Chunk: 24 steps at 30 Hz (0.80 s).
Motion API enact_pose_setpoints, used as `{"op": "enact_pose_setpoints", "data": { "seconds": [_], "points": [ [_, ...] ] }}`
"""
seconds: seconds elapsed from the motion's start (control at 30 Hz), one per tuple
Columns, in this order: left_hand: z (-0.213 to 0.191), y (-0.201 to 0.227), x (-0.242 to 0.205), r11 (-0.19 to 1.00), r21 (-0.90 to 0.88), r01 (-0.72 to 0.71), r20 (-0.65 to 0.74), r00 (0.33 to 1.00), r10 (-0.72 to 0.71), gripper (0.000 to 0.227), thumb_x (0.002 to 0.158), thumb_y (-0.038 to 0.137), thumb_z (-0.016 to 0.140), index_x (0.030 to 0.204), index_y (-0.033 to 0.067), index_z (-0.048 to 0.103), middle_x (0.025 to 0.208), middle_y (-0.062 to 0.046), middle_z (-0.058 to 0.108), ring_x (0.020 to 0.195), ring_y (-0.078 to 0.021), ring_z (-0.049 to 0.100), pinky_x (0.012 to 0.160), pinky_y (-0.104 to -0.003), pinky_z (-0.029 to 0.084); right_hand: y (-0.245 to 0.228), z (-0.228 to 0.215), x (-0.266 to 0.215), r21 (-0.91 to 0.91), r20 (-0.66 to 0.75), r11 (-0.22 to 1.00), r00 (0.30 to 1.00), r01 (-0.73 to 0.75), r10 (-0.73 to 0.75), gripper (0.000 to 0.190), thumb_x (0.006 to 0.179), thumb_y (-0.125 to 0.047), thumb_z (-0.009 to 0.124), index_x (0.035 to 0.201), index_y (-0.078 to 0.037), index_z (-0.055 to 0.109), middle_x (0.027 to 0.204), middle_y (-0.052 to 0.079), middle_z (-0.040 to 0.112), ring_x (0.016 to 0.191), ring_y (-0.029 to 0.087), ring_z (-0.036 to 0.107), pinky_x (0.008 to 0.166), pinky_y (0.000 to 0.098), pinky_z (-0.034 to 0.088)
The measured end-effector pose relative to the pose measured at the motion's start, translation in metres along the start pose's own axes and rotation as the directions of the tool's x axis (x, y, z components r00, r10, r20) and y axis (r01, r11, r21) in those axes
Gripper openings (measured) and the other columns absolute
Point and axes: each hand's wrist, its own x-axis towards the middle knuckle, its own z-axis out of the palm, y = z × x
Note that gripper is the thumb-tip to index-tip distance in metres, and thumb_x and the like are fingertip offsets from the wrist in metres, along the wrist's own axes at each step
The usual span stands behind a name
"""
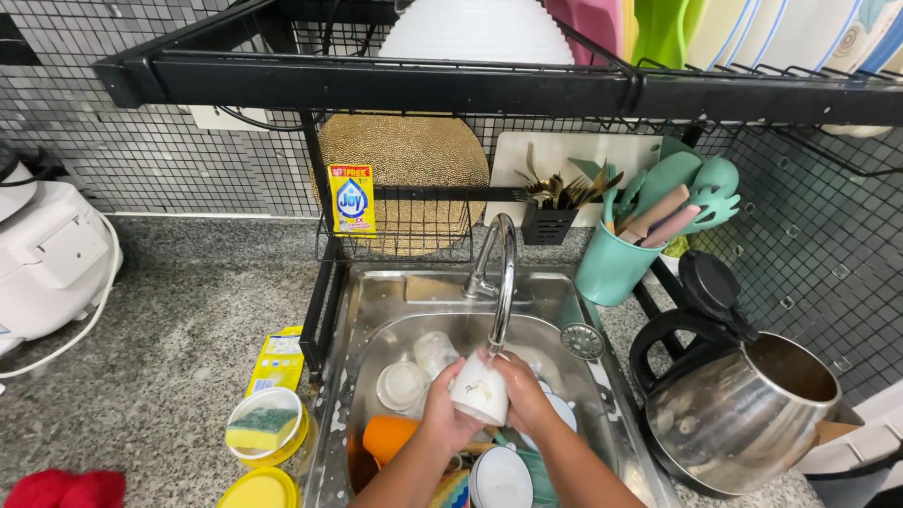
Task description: Washing and rinsing various bowls and cups in a kitchen sink and placing them on a drying rack.
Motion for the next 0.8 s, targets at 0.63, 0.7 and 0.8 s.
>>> {"op": "enact_pose_setpoints", "data": {
  "seconds": [0.63,0.7,0.8],
  "points": [
    [-0.01,-0.037,0.06,0.978,-0.134,-0.161,-0.255,0.959,0.123,0.049,0.105,0.047,0.039,0.124,0.006,0.056,0.117,-0.015,0.067,0.111,-0.0344,0.067,0.1,-0.052,0.055,-0.002,-0.045,-0.014,-0.311,-0.056,0.807,0.838,0.502,-0.543,0.032,0.077,-0.007,0.07,0.109,0.0,0.068,0.094,0.01,0.073,0.083,0.018,0.069,0.075,0.0318,0.056],
    [-0.005,-0.036,0.052,0.985,-0.122,-0.122,-0.184,0.978,0.098,0.054,0.104,0.047,0.035,0.128,0.0061,0.06,0.123,-0.015,0.07,0.114,-0.0336,0.068,0.101,-0.051,0.054,-0.001,-0.041,-0.017,-0.399,-0.012,0.734,0.798,0.549,-0.603,0.034,0.076,-0.006,0.071,0.11,-0.001,0.068,0.096,0.009,0.073,0.086,0.017,0.069,0.078,0.0311,0.056],
    [0.002,-0.035,0.035,0.993,-0.118,0.027,-0.02,0.999,-0.029,0.06,0.106,0.049,0.033,0.134,0.0048,0.06,0.13,-0.016,0.069,0.119,-0.0349,0.066,0.102,-0.049,0.052,-0.001,-0.024,-0.025,-0.584,0.078,0.567,0.735,0.582,-0.674,0.038,0.073,-0.007,0.076,0.11,-0.003,0.068,0.096,0.009,0.074,0.089,0.018,0.071,0.081,0.0313,0.057]
  ]
}}
